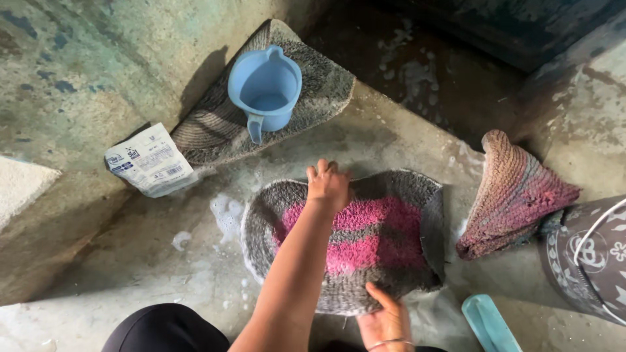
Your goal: The person scrubs two rugs on a concrete floor with soapy water, wrings them out, and rinses them by pouring water from a blue jug.
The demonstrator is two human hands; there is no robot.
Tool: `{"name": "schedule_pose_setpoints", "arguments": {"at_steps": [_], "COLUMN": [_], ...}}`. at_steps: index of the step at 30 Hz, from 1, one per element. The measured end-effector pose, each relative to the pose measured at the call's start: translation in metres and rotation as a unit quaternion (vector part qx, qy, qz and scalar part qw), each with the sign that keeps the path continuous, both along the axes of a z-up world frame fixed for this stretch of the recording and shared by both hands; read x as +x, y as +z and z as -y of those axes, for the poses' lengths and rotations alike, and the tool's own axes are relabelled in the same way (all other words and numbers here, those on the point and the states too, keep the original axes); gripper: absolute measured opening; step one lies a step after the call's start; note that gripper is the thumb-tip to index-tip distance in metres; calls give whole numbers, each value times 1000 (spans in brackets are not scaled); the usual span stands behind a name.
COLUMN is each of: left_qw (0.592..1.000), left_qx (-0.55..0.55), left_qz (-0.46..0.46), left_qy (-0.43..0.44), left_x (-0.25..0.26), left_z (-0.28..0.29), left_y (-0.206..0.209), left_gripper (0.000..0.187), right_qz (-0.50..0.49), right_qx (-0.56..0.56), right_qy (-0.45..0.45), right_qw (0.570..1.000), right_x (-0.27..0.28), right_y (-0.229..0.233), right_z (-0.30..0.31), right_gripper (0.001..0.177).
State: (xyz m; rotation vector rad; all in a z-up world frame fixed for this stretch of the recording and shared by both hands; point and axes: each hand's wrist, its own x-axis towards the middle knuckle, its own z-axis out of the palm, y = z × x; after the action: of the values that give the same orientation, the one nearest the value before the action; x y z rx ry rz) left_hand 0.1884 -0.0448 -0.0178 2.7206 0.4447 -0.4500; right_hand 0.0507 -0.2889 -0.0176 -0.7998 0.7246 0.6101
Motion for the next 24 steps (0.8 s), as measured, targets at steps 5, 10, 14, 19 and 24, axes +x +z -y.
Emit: {"name": "schedule_pose_setpoints", "arguments": {"at_steps": [5, 10, 14, 19, 24], "left_qw": [965, 811, 734, 711, 850], "left_qx": [-224, -461, -533, -557, -381], "left_qz": [61, 237, 323, 361, 275], "left_qy": [120, 271, 269, 233, 238], "left_x": [19, 42, 46, 1, -100], "left_z": [-23, -78, -91, -84, -75], "left_y": [-10, 29, 105, 132, -13], "left_gripper": [42, 16, 11, 12, 29], "right_qz": [176, 159, 160, 378, 267], "right_qx": [-468, -196, -300, -240, -374], "right_qy": [259, 125, 119, 143, 227], "right_qw": [826, 960, 933, 883, 859], "right_x": [41, 130, 215, 212, 149], "right_y": [21, 68, 120, 171, 41], "right_z": [33, 61, 65, 52, 62], "right_gripper": [21, 39, 71, 40, 68]}}
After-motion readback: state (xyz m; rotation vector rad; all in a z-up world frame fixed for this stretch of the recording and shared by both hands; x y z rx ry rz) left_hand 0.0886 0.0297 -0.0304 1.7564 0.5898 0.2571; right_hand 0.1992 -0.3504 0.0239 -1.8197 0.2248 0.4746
